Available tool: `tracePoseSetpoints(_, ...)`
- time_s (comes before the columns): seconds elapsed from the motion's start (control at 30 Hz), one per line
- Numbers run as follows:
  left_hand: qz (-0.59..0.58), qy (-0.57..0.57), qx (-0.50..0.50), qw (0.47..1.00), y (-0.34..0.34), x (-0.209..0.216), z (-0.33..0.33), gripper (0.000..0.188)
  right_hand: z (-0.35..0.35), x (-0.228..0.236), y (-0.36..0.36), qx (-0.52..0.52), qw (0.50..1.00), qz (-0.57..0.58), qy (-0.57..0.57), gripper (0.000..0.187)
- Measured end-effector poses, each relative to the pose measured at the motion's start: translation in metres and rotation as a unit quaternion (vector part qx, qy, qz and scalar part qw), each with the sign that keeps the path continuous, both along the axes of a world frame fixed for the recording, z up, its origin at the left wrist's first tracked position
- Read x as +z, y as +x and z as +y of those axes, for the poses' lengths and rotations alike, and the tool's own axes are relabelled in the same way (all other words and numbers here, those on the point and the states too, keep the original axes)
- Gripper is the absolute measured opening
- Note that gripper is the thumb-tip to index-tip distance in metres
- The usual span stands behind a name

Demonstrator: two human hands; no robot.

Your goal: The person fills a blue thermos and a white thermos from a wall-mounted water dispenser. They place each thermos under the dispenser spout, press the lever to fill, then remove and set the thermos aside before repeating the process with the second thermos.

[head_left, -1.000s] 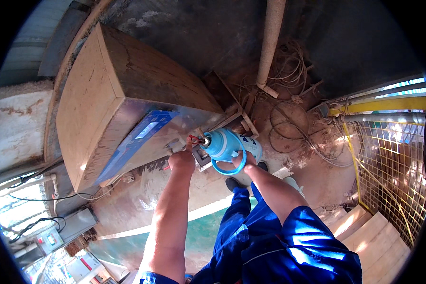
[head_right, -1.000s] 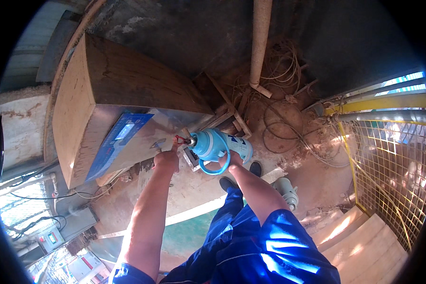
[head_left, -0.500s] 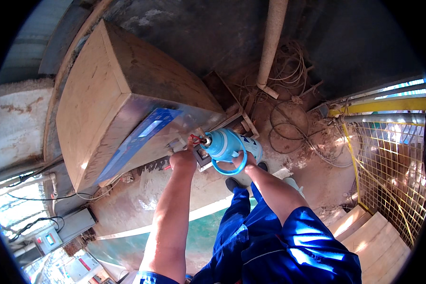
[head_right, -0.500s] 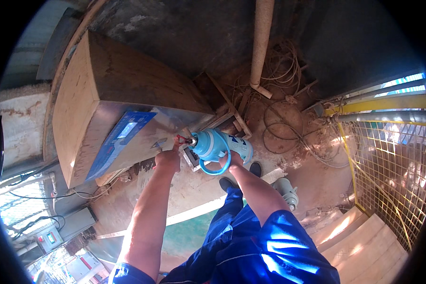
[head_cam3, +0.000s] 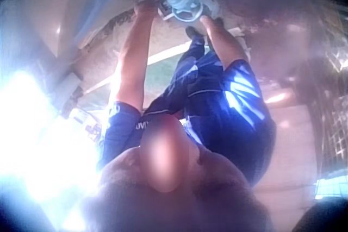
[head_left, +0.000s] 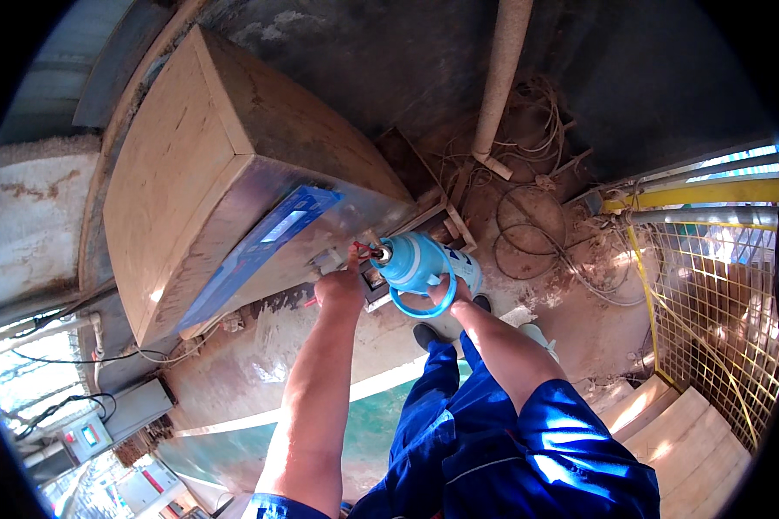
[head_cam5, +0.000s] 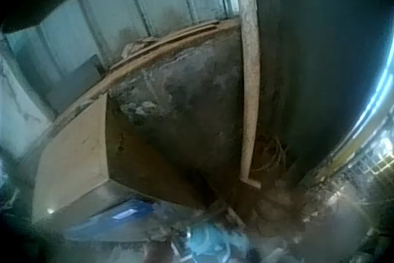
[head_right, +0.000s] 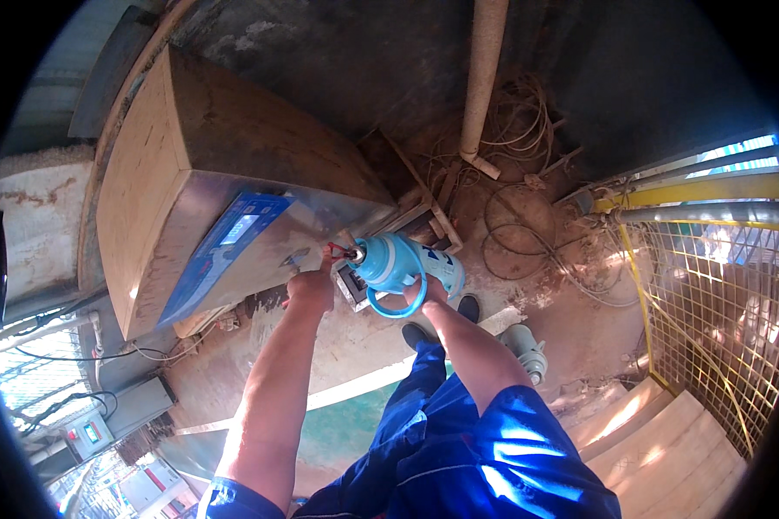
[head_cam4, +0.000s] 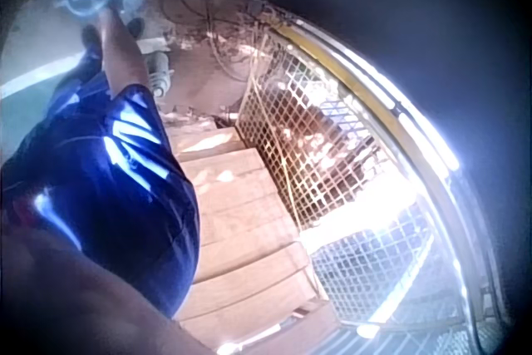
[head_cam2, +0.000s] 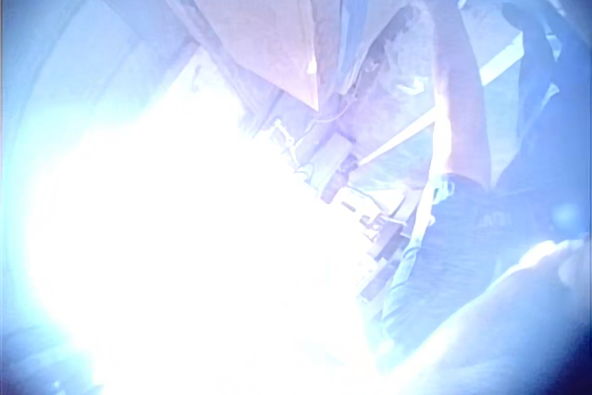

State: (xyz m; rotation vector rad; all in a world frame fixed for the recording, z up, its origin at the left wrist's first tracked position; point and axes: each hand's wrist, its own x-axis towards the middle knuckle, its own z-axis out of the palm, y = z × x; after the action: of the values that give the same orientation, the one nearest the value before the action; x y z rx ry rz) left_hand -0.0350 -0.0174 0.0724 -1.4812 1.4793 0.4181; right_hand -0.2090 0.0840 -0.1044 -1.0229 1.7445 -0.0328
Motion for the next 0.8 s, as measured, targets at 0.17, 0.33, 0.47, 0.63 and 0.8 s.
tracePoseSetpoints(0.17, -0.011, 0.007, -0.013, 1.000, 0.000, -0.001, 0.000, 0.077, 0.001, 0.004, 0.003, -0.004, 1.000, 0.011, -0.005, 0.050)
tracePoseSetpoints(0.33, 0.004, -0.010, -0.027, 1.000, 0.006, -0.007, 0.002, 0.075, 0.002, 0.007, 0.002, -0.016, 1.000, -0.002, 0.012, 0.048)
tracePoseSetpoints(0.47, 0.023, -0.030, -0.052, 0.998, 0.012, -0.010, 0.004, 0.076, 0.006, 0.004, 0.005, -0.037, 0.999, 0.003, 0.015, 0.047)
tracePoseSetpoints(0.63, 0.028, -0.019, -0.068, 0.997, 0.012, -0.006, 0.004, 0.083, 0.010, -0.002, 0.010, -0.045, 0.999, 0.005, 0.002, 0.045)
tracePoseSetpoints(0.8, 0.012, 0.010, -0.086, 0.996, 0.010, -0.001, 0.000, 0.100, 0.015, 0.000, 0.014, -0.043, 0.999, 0.009, 0.007, 0.046)
